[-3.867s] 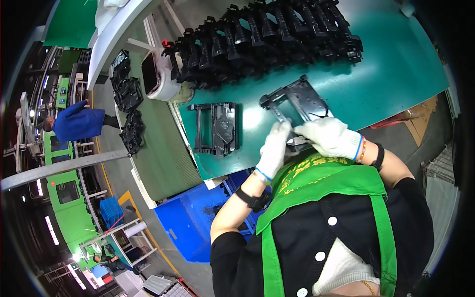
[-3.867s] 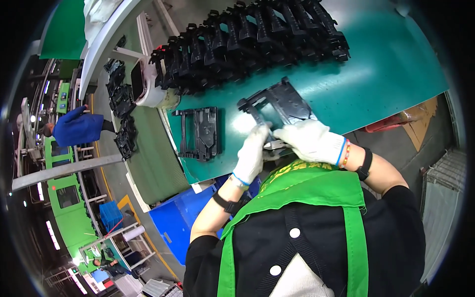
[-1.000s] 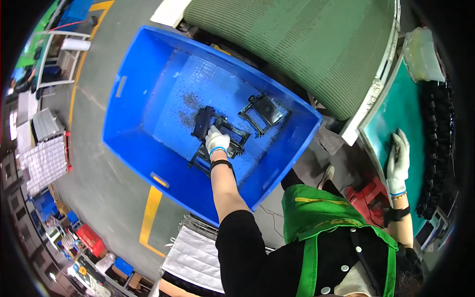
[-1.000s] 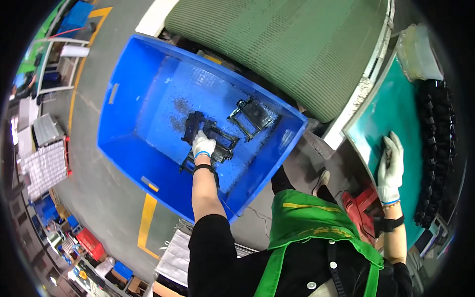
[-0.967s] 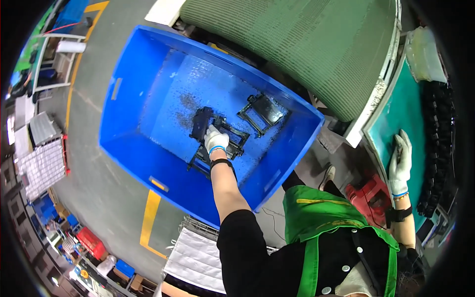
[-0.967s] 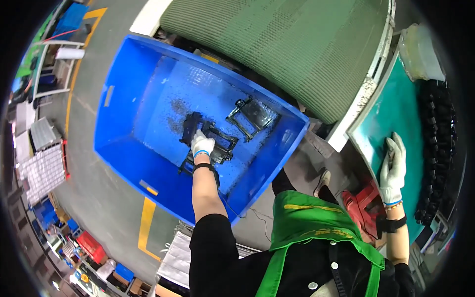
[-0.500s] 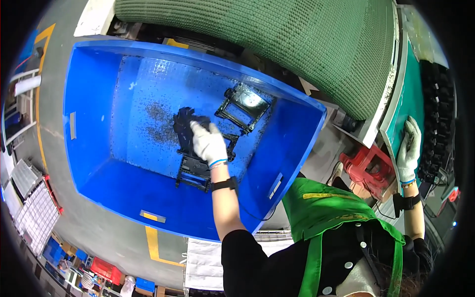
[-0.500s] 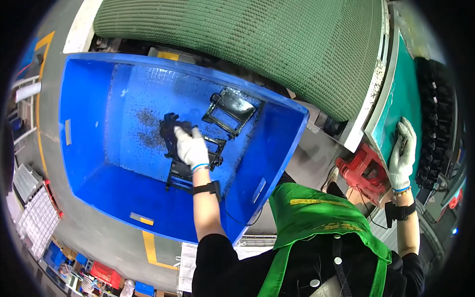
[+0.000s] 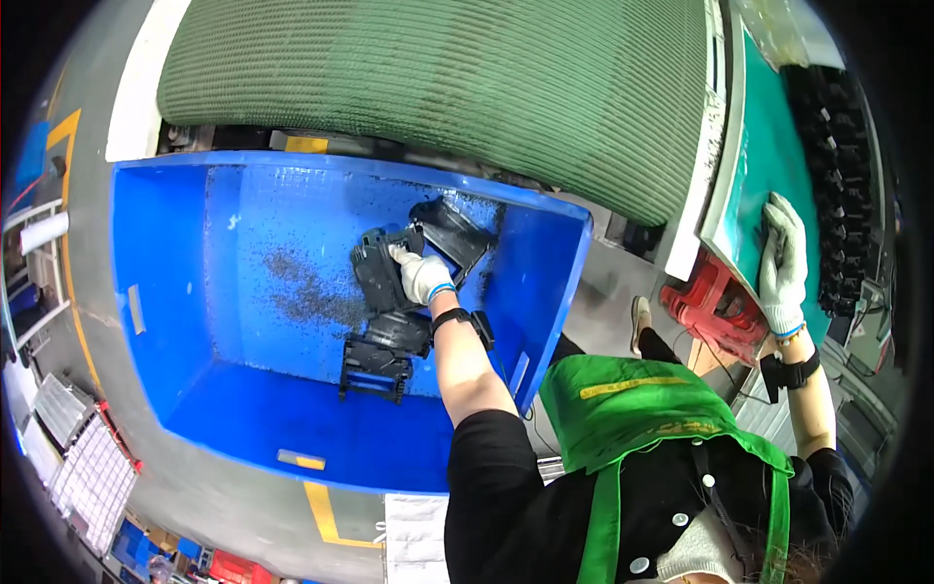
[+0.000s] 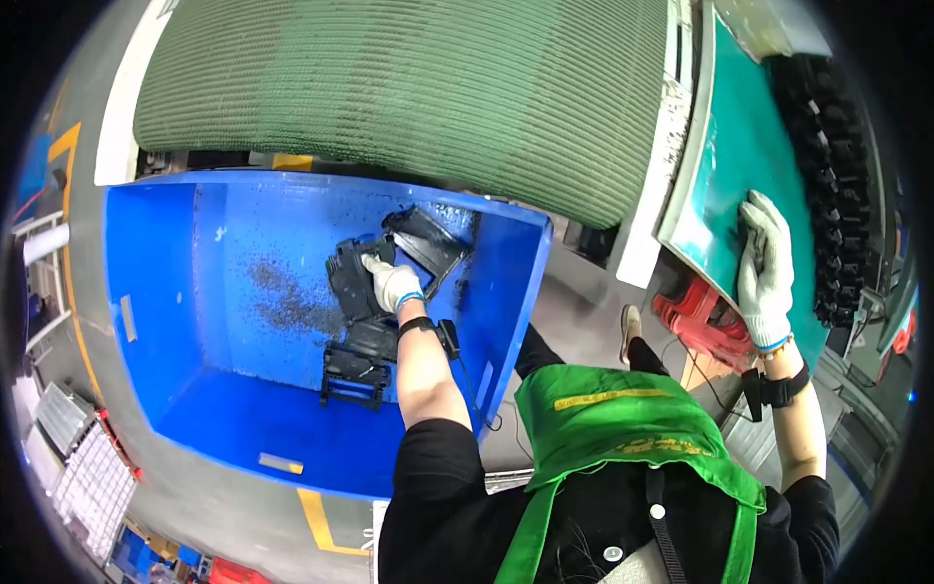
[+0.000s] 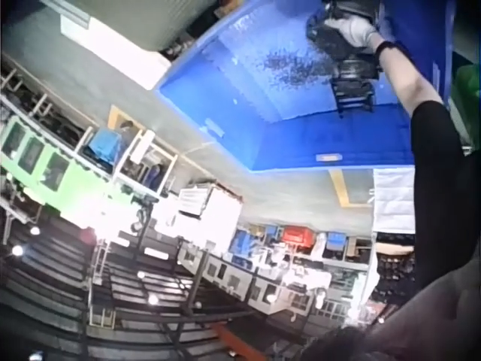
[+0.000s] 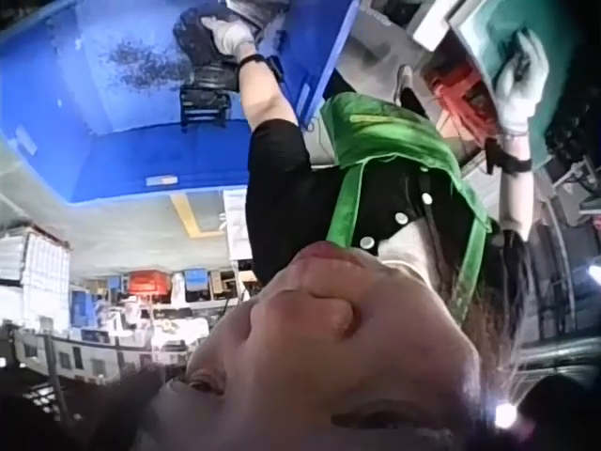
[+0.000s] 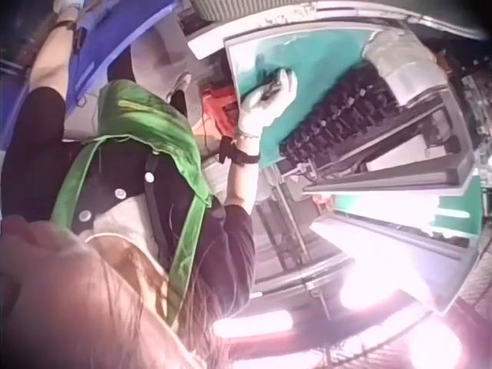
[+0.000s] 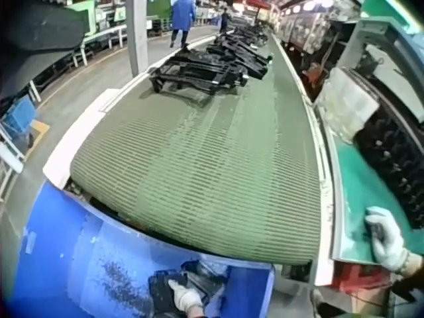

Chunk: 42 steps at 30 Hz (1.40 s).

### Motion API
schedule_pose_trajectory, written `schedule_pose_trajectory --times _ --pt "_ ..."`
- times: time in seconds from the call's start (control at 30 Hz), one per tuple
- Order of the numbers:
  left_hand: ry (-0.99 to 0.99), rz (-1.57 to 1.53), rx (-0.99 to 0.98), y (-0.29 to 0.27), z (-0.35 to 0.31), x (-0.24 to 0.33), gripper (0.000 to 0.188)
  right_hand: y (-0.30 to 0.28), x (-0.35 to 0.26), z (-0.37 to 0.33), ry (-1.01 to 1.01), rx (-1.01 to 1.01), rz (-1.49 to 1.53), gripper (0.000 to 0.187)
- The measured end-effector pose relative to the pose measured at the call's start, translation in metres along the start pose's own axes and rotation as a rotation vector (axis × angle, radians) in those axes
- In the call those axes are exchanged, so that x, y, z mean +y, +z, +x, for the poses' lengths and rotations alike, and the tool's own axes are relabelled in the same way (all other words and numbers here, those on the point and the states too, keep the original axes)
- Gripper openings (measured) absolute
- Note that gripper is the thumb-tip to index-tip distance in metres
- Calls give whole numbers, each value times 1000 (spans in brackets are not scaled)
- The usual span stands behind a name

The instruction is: The person picks up plastic frames from a conveyor belt, trims them with shears, and places them into a blue bin. After finishing several frames, the person gathers a stack of them and arranges them into a large metal crate.

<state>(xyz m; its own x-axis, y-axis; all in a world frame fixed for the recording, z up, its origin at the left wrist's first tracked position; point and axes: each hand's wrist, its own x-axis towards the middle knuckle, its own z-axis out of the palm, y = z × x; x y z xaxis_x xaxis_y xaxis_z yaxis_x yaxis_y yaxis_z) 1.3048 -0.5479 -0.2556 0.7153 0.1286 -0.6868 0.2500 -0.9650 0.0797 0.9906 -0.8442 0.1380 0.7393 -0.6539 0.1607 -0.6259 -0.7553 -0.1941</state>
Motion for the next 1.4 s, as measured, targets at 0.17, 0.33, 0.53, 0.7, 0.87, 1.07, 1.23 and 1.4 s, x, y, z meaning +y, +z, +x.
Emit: schedule_pose_trajectory --times 0.17,0.33,0.53,0.7,0.87,1.07,1.23,1.4 --pt "260 -211 99 -72 -46 -13 95 -14 -7 4 52 -45 61 45" --pt "690 -137 534 -157 -107 -44 89 -31 -13 18 -6 -86 159 45" --pt "818 -618 27 -285 -318 9 90 -61 -77 31 78 -544 1258 68" --pt "963 -314 75 -287 -450 48 72 -58 -63 -10 231 -608 1475 70" --pt "1515 364 622 -257 -532 66 44 -108 49 -88 161 -125 1215 68" --pt "1878 909 621 -210 -605 109 27 -196 161 -224 224 187 1062 47" --pt "2087 1172 378 -164 -615 160 18 -200 222 -275 -274 263 350 52" --pt "2426 1398 310 -131 -598 231 10 -181 246 -271 -257 129 207 33"
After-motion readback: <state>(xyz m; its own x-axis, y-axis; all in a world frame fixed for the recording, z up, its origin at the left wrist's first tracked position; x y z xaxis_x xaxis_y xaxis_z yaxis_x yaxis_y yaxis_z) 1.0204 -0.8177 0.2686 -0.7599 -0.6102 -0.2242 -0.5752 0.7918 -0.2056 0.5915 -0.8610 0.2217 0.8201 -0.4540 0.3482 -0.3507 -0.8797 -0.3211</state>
